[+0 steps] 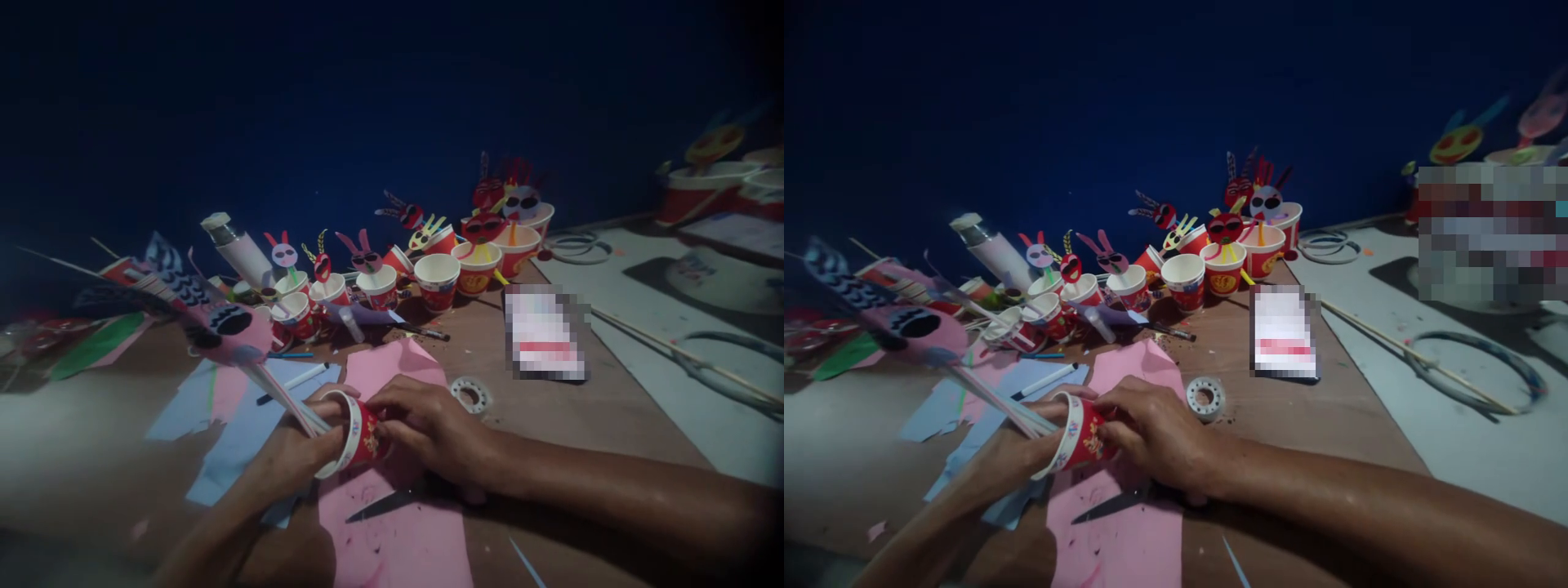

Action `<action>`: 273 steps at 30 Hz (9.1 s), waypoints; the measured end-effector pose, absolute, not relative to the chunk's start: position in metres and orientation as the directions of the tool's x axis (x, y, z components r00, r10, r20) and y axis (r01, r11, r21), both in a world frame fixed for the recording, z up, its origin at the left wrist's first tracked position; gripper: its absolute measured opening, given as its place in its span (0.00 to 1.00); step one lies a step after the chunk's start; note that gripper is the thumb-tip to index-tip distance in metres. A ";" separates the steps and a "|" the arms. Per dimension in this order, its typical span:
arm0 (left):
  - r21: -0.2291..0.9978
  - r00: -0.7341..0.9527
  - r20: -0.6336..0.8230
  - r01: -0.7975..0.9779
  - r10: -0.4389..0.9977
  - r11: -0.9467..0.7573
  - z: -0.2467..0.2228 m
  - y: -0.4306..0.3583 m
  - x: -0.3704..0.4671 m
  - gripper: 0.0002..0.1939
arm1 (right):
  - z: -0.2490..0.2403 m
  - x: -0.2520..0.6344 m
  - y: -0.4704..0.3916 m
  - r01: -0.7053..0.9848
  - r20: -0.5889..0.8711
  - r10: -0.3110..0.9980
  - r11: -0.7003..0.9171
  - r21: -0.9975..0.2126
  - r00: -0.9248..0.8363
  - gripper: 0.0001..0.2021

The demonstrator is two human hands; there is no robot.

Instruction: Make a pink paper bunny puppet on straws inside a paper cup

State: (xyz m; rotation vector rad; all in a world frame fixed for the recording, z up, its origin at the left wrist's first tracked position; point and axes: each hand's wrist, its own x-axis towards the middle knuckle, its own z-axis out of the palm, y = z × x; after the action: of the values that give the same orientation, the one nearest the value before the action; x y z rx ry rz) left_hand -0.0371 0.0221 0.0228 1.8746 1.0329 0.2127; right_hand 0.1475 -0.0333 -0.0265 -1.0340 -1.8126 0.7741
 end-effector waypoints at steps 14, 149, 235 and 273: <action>0.791 0.627 -0.276 0.579 0.728 -0.199 0.026 0.012 -0.030 0.12 | -0.028 0.143 -0.041 0.362 0.374 0.856 0.496 -0.789 -0.358 0.33; 0.693 0.612 -0.253 0.655 0.749 -0.301 0.013 0.020 -0.017 0.08 | -0.009 0.166 -0.017 0.621 0.106 0.865 0.431 -0.655 -0.490 0.10; 0.893 0.633 -0.126 0.408 0.764 -0.191 0.012 0.015 -0.034 0.17 | 0.007 0.157 -0.028 0.752 -0.037 0.889 0.364 -0.549 -0.457 0.09; 0.974 0.536 -0.171 0.220 0.827 0.059 -0.020 0.013 -0.091 0.05 | 0.004 0.151 -0.032 0.882 -0.036 0.918 0.369 -0.292 -0.396 0.09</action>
State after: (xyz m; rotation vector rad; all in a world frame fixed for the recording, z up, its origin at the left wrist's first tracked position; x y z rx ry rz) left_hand -0.0908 0.0130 -0.0201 1.4783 0.9509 0.5852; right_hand 0.1511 -0.0324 0.0039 -1.6456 -2.4877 0.4015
